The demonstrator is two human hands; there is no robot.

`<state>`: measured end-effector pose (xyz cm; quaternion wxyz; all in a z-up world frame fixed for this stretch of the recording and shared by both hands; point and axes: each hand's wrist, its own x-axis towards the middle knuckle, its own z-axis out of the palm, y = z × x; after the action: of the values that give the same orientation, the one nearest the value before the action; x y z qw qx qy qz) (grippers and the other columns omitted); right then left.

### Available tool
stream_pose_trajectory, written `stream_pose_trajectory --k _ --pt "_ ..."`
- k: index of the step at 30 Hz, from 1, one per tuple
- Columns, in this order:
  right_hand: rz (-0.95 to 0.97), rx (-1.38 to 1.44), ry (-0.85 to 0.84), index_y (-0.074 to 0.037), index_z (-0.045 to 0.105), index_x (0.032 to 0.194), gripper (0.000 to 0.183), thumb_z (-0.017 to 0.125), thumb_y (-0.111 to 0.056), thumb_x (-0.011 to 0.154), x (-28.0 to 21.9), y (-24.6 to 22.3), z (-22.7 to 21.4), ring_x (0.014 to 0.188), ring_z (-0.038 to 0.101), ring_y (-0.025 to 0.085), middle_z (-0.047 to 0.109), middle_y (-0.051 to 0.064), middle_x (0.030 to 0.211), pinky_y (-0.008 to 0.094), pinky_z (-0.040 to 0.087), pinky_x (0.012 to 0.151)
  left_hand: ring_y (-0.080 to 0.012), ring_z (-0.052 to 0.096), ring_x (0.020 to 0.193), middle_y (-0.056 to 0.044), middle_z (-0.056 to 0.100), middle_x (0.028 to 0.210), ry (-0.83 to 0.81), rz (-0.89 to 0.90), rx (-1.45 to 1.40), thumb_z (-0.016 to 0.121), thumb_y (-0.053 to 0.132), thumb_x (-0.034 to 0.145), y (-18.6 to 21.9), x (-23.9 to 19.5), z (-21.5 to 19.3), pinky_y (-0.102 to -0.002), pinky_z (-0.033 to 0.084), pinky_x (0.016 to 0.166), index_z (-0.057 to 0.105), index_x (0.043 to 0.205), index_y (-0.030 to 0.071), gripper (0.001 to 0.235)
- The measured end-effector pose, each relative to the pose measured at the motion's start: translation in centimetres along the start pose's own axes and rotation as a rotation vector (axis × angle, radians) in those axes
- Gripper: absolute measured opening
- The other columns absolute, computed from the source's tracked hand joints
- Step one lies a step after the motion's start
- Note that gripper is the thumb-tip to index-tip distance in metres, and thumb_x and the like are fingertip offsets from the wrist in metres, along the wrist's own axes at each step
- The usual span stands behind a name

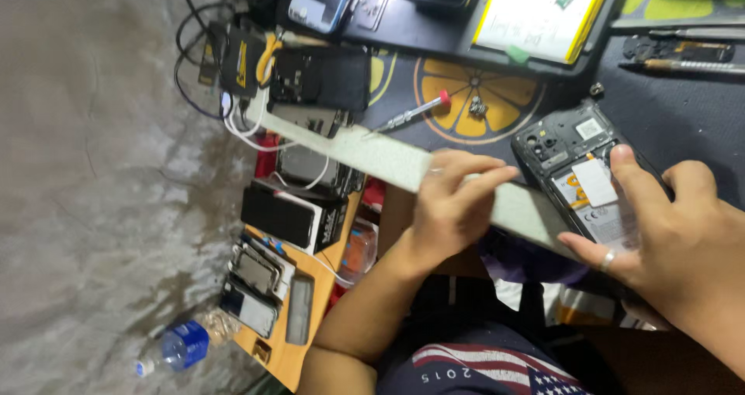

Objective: The person disassembles a smartphone, removes the back cover and internal components, and uses a screwdriver to unscrew parts from the motherboard area. The person handles the phone, back cover, battery, and screws while working at a cluttered electronics repair bench.

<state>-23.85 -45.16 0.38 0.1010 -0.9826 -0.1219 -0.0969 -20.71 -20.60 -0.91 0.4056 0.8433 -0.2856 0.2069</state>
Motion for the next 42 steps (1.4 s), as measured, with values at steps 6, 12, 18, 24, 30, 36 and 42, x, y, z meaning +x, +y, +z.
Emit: stream_pose_trajectory --k 6,12,18,24,30,36,42 --pt "-0.024 0.007 -0.028 -0.01 0.068 0.138 0.093 0.089 -0.049 0.057 -0.9 1.3 -0.1 0.077 0.063 0.032 0.059 0.018 0.104 0.039 0.056 0.069 -0.0316 0.06 0.116 -0.012 0.066 0.125 0.015 -0.048 0.559 0.075 0.002 0.084 -3.5 2.0 -2.4 -0.044 0.045 0.101 0.064 0.128 0.006 0.046" --pt "0.008 -0.016 -0.045 -0.018 0.068 0.144 0.094 0.089 -0.045 0.056 -1.3 1.7 0.2 0.089 0.059 0.029 0.059 0.016 0.11 0.037 0.053 0.079 -0.026 0.062 0.105 -0.005 0.065 0.116 -0.132 -0.1 0.604 0.071 -0.001 0.092 -5.7 2.4 -2.4 -0.041 0.048 0.09 0.065 0.134 0.005 0.043" --pt "-0.024 0.03 -0.023 -0.017 0.07 0.136 0.082 0.088 -0.033 0.058 -0.9 1.5 -0.6 0.085 0.055 0.027 0.057 0.014 0.103 0.039 0.05 0.074 -0.0275 0.058 0.102 -0.007 0.059 0.109 0.059 -0.024 0.552 0.07 -0.009 0.09 -4.6 2.1 -3.2 -0.04 0.049 0.088 0.063 0.137 0.004 0.049" --pt "-0.254 -0.015 -0.006 -0.018 0.07 0.133 0.064 0.077 0.004 0.074 -1.0 0.4 -2.0 0.079 0.057 0.024 0.063 0.008 0.102 0.038 0.052 0.071 -0.0312 0.056 0.104 -0.011 0.055 0.109 0.257 0.196 0.342 0.067 -0.016 0.078 -3.6 1.0 -2.9 -0.045 0.055 0.096 0.062 0.124 0.003 0.051" --pt "-0.224 -0.117 0.002 -0.01 0.075 0.121 0.048 0.076 -0.006 0.073 -1.7 -0.8 -2.3 0.085 0.064 0.022 0.071 0.002 0.105 0.035 0.053 0.071 -0.0276 0.057 0.107 -0.009 0.066 0.113 0.382 0.025 0.043 0.063 -0.007 0.093 -3.0 -0.2 -0.9 -0.041 0.061 0.095 0.062 0.116 0.0 0.024" --pt "-0.153 -0.02 0.054 -0.014 0.074 0.124 0.049 0.071 -0.001 0.077 -1.6 -0.8 -1.4 0.086 0.062 0.023 0.07 0.001 0.11 0.032 0.051 0.075 -0.0224 0.061 0.096 -0.012 0.069 0.111 0.501 -0.051 -0.038 0.061 0.0 0.108 -4.1 -0.3 0.0 -0.03 0.052 0.084 0.049 0.134 0.006 0.03" --pt "-0.143 0.113 0.108 -0.01 0.075 0.122 0.044 0.073 0.006 0.081 -0.5 1.0 -1.7 0.079 0.061 0.022 0.072 0.003 0.097 0.033 0.049 0.076 -0.0209 0.064 0.094 -0.018 0.066 0.112 0.497 -0.041 -0.122 0.061 -0.004 0.106 -5.6 -0.2 1.2 -0.028 0.055 0.082 0.031 0.147 0.009 0.053"
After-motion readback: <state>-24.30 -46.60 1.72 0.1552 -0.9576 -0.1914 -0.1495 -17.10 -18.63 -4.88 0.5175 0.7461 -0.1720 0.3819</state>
